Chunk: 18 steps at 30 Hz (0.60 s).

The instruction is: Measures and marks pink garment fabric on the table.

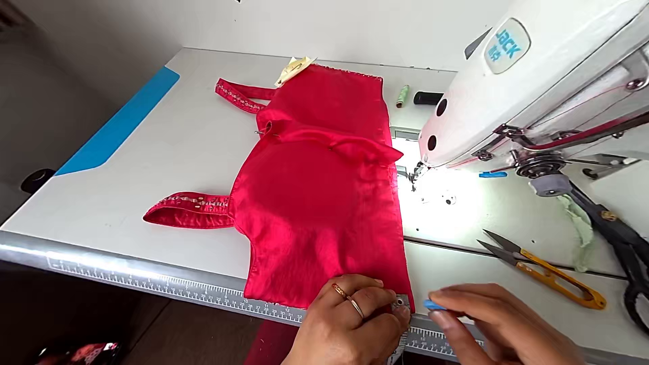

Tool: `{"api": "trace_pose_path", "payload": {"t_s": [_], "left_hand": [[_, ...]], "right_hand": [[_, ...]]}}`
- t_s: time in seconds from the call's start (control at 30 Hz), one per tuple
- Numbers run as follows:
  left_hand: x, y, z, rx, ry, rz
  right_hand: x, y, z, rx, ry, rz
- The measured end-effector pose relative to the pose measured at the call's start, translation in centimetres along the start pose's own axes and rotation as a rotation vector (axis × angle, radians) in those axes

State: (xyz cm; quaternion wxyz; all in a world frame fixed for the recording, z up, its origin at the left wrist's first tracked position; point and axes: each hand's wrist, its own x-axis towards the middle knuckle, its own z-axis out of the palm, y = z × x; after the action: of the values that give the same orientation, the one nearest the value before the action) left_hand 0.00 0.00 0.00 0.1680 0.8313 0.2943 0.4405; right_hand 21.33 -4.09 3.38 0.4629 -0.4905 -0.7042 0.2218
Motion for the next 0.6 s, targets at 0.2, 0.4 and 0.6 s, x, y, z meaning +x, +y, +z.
{"api": "trace_pose_path", "payload": {"t_s": [0.2, 0.4, 0.6], "left_hand": [[0.1, 0.1, -0.1, -0.009, -0.003, -0.002], [0.0, 0.1, 0.1, -0.006, -0.002, -0.009], [0.1, 0.1, 0.0, 0.001, -0.005, -0.012]], "right_hand": [[0.4, 1.2, 2.0, -0.104, 0.007, -0.053], [0.3, 0.8, 1.8, -0.218, -0.036, -0.095], [-0.7, 1.2, 0.1, 0.009, 0.049, 0.065]]}}
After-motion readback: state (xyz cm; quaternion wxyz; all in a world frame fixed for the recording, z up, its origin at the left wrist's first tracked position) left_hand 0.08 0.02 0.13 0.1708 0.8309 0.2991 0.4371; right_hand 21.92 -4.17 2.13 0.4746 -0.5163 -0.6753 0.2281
